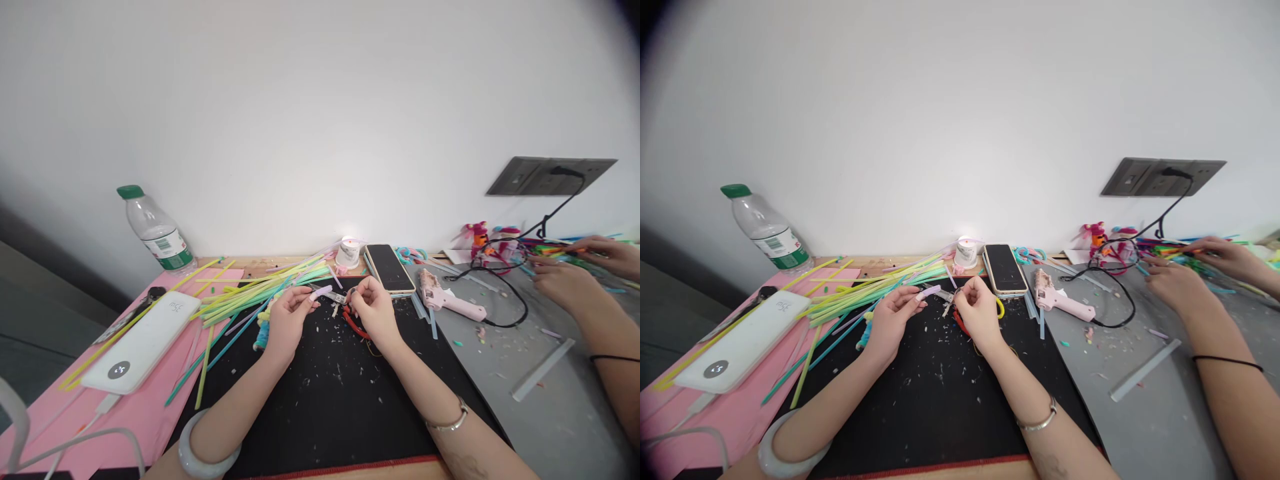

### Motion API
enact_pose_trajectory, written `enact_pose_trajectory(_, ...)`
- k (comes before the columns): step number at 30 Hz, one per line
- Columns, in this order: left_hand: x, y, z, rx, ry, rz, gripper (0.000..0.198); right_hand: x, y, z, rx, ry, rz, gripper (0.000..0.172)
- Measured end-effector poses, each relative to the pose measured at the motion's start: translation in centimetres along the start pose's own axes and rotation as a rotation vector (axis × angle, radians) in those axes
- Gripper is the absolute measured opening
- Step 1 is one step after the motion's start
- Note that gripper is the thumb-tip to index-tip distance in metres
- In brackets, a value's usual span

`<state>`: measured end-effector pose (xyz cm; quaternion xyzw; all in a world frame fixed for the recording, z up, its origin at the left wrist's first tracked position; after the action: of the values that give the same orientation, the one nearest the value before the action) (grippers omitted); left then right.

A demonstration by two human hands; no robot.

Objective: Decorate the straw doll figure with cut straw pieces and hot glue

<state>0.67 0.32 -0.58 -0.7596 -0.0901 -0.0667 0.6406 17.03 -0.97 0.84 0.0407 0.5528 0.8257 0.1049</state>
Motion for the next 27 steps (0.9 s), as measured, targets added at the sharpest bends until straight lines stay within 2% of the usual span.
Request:
enact_pose_trajectory(3,0.06,0.04,0.04,-0.005,0.012,-0.001,0.025,-0.10,-0.20,0.13,-0.027,-0.004,-0.073,0.015)
enact_pose_trajectory(8,0.11,0.03,0.12,-0.011,0.018,0.006,0.025,-0.25,-0.33,0.30,0.046,0.056,-0.052,0.013)
enact_pose_trajectory(11,0.09,0.04,0.17,-0.009,0.021,-0.002,0.025,-0.19,-0.39,0.29,0.069,0.093,0.004,0.019)
enact_pose_trajectory(15,0.00,0.10,0.24,-0.007,0.019,-0.001,0.025,-0.09,-0.46,0.19,0.142,0.055,0.116,0.031)
enact_pose_trajectory(17,-0.03,0.13,0.28,-0.009,0.019,0.004,0.025,-0.11,-0.39,0.18,0.155,0.050,0.092,0.028)
enact_pose_trajectory(22,0.01,0.17,0.27,-0.019,0.031,0.003,0.024,-0.31,-0.09,0.24,0.065,0.060,-0.039,0.016)
enact_pose_trajectory(27,0.13,0.15,0.13,-0.018,0.050,0.017,0.022,-0.20,-0.10,0.18,0.080,0.098,0.019,0.017)
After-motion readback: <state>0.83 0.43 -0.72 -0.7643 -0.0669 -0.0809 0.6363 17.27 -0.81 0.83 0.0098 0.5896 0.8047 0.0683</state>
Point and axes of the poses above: each hand's wrist, its own z-axis towards the middle knuckle, its own x-axis out of the palm, y = z × x, the point moved 1 cm from there along z, towards the middle knuckle, and after that the axes turned 9 degrees about -x, right-handed, at the moved point
